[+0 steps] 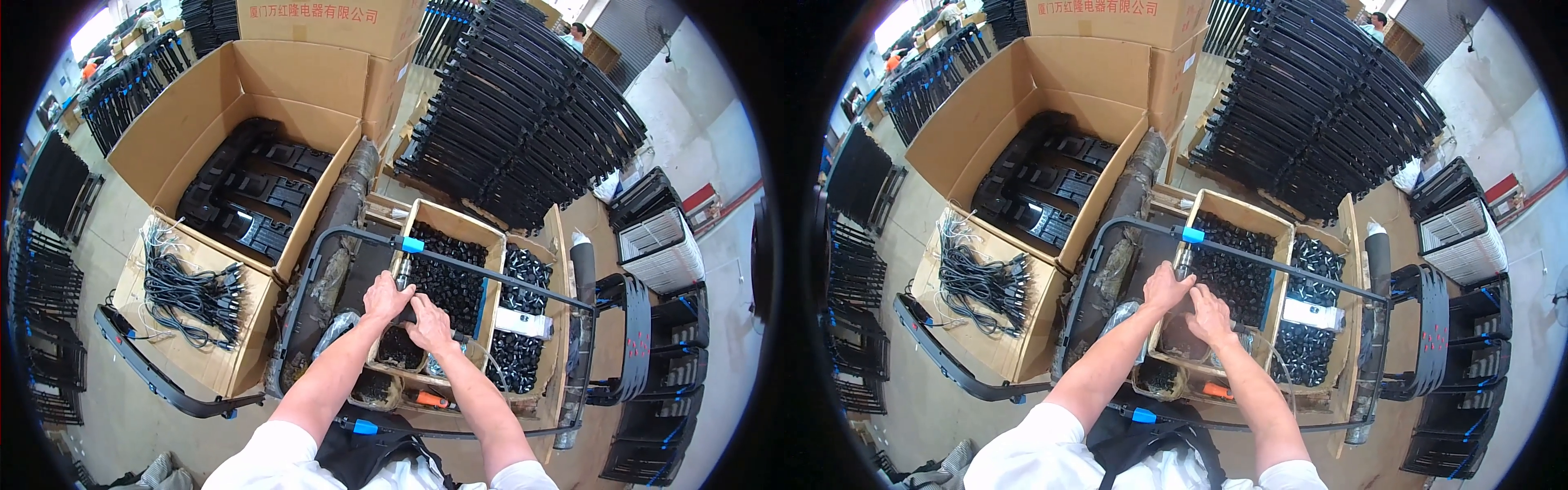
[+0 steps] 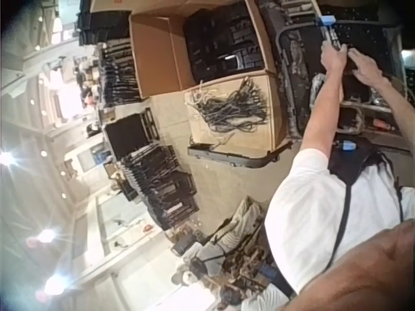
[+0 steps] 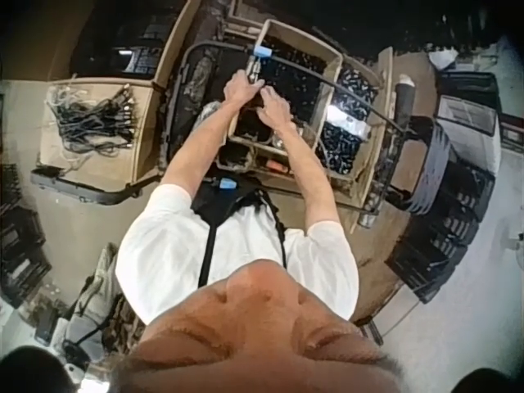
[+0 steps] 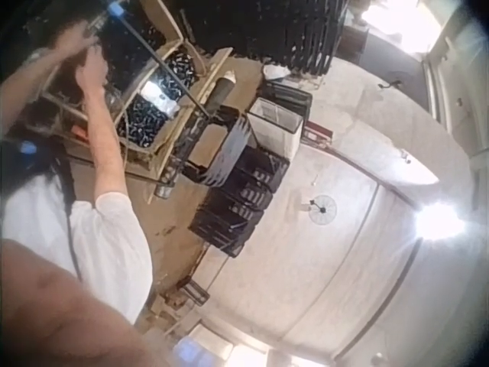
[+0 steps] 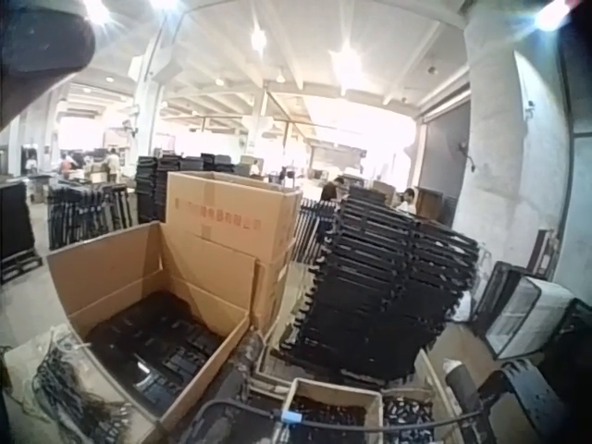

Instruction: The recorder is assembling components of a leaf blower, including installing internal wiring and handles.

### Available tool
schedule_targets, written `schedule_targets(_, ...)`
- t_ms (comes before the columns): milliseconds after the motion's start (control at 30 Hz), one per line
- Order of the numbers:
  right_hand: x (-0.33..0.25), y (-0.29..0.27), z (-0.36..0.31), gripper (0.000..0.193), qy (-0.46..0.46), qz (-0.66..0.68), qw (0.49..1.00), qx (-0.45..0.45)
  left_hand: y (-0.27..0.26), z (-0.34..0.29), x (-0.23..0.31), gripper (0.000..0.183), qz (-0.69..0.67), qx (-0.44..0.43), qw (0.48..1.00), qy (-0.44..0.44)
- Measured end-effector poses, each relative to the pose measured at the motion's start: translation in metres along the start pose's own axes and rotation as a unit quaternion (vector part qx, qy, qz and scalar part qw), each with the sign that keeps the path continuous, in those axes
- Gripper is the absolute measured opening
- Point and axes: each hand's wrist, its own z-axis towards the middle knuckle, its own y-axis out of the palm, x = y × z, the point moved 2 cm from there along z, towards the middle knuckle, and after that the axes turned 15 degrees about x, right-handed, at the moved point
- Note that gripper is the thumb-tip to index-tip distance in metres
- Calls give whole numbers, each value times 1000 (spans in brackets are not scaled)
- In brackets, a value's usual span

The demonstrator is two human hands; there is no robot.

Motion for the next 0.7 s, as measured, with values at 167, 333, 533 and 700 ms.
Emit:
schedule_targets(167, -7, 0, -7, 63, 0, 22, 999, 28, -3, 0, -2, 68, 18, -36, 999, -1)
schedule_targets(333, -12, -1, -11, 63, 26, 27, 999, 15, -7, -5, -4, 69, 15, -33, 999, 7)
schedule_targets(533, -15, -2, -14, 63, 37, 28, 999, 6, -6, -8, -9, 67, 8, -35, 999, 12)
schedule_targets(700, -16, -1, -18, 64, 41, 21, 999, -2, -7, -12, -13, 65, -4, -22, 1000, 17)
